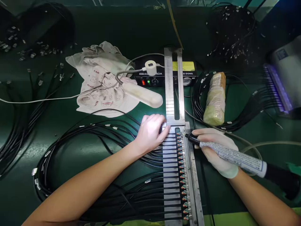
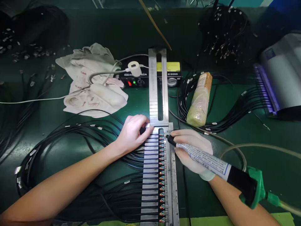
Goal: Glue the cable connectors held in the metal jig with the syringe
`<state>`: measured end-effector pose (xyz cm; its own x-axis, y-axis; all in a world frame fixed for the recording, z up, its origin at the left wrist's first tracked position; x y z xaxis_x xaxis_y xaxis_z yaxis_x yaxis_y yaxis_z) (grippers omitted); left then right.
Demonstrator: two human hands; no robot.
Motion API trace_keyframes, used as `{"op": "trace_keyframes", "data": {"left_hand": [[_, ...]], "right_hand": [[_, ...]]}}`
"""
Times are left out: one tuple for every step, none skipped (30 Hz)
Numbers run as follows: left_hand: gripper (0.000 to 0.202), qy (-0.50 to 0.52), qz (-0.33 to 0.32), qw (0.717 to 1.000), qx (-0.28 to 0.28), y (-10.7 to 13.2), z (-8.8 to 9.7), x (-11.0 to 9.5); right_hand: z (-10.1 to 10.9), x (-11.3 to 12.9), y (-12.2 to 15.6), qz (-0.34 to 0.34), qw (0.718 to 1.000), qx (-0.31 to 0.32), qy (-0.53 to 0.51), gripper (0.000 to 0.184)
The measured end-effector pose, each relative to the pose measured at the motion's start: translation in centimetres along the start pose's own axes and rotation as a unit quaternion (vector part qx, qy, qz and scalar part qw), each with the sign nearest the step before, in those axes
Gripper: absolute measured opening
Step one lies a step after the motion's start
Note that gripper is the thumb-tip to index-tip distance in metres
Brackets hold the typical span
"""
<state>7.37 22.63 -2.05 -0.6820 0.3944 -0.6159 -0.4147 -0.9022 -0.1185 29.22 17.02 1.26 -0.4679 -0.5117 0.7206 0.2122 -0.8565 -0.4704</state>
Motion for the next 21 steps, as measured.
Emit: {"op": "trace_keyframes", "data": {"left_hand": [[0.022, 0.0, 0.0, 1.0, -0.001, -0.02, 0.03, -0.01], [0.022, 0.0, 0.0, 1.0, -0.001, -0.05, 0.04, -0.03], [0.022, 0.001, 0.001, 1.0, -0.001, -0.08, 0.06, -0.04], [0.022, 0.001, 0.001, 1.0, 0.0, -0.12, 0.06, -0.06], [0.022, 0.001, 0.0, 1.0, 0.001, -0.15, 0.06, -0.07], [0.022, 0.002, 0.0, 1.0, 0.002, -0.18, 0.06, -0.09], [0.021, 0.003, 0.0, 1.0, 0.001, -0.2, 0.06, -0.1], [0.021, 0.004, -0.001, 1.0, 0.001, -0.22, 0.05, -0.1], [0.021, 0.005, -0.002, 1.0, 0.0, -0.22, 0.05, -0.1], [0.021, 0.006, -0.002, 1.0, 0.0, -0.22, 0.04, -0.09], [0.021, 0.007, -0.003, 1.0, -0.001, -0.22, 0.03, -0.08], [0.021, 0.008, -0.004, 1.0, -0.003, -0.21, 0.04, -0.06], [0.02, 0.008, -0.004, 1.0, -0.003, -0.21, 0.03, -0.04], [0.02, 0.008, -0.004, 1.0, -0.004, -0.21, 0.03, -0.01], [0.02, 0.008, -0.003, 1.0, -0.003, -0.21, 0.02, 0.01], [0.02, 0.008, -0.003, 1.0, -0.002, -0.22, 0.0, 0.03], [0.02, 0.008, -0.003, 1.0, -0.002, -0.22, -0.01, 0.04], [0.02, 0.007, -0.002, 1.0, -0.002, -0.23, -0.02, 0.05], [0.02, 0.006, -0.001, 1.0, -0.002, -0.24, -0.01, 0.07], [0.02, 0.006, 0.0, 1.0, -0.003, -0.24, -0.01, 0.08], [0.02, 0.006, 0.0, 1.0, -0.003, -0.24, -0.01, 0.08]], "right_hand": [[-0.04, 0.39, -0.11, 0.023, 1.0, 0.009, 0.005, 0.032], [-0.09, 0.68, -0.18, 0.038, 0.999, 0.015, 0.008, 0.035], [-0.14, 0.88, -0.21, 0.048, 0.999, 0.018, 0.012, 0.036], [-0.2, 0.97, -0.23, 0.05, 0.998, 0.02, 0.018, 0.037], [-0.28, 1.0, -0.23, 0.048, 0.998, 0.022, 0.026, 0.037], [-0.35, 1.0, -0.22, 0.046, 0.998, 0.024, 0.033, 0.037], [-0.41, 1.01, -0.21, 0.045, 0.998, 0.026, 0.038, 0.036], [-0.45, 1.0, -0.2, 0.044, 0.998, 0.026, 0.04, 0.036], [-0.48, 0.97, -0.2, 0.044, 0.998, 0.027, 0.04, 0.036], [-0.48, 0.94, -0.21, 0.043, 0.998, 0.027, 0.039, 0.037], [-0.47, 0.89, -0.22, 0.043, 0.998, 0.027, 0.038, 0.037], [-0.47, 0.85, -0.24, 0.043, 0.998, 0.027, 0.038, 0.038], [-0.48, 0.81, -0.27, 0.043, 0.998, 0.029, 0.038, 0.038], [-0.5, 0.78, -0.29, 0.044, 0.998, 0.031, 0.039, 0.038], [-0.52, 0.77, -0.32, 0.044, 0.998, 0.033, 0.039, 0.038], [-0.53, 0.77, -0.36, 0.044, 0.998, 0.034, 0.038, 0.037], [-0.54, 0.76, -0.4, 0.041, 0.998, 0.034, 0.038, 0.037], [-0.55, 0.76, -0.44, 0.037, 0.998, 0.034, 0.038, 0.037], [-0.56, 0.76, -0.48, 0.033, 0.998, 0.032, 0.038, 0.036], [-0.55, 0.76, -0.52, 0.028, 0.998, 0.03, 0.038, 0.035], [-0.56, 0.76, -0.55, 0.024, 0.999, 0.029, 0.039, 0.034]]}}
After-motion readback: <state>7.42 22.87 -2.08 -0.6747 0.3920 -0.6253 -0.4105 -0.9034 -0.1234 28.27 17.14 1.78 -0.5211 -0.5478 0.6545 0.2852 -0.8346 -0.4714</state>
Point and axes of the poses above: each hand's wrist, its own y-axis away from the middle knuckle, its own z-axis out of the back of the hand, x = y × z, the point moved 6 cm from there along -y, towards the middle knuckle, and after that the axes turned 13 degrees about y, right-handed, at the moved point
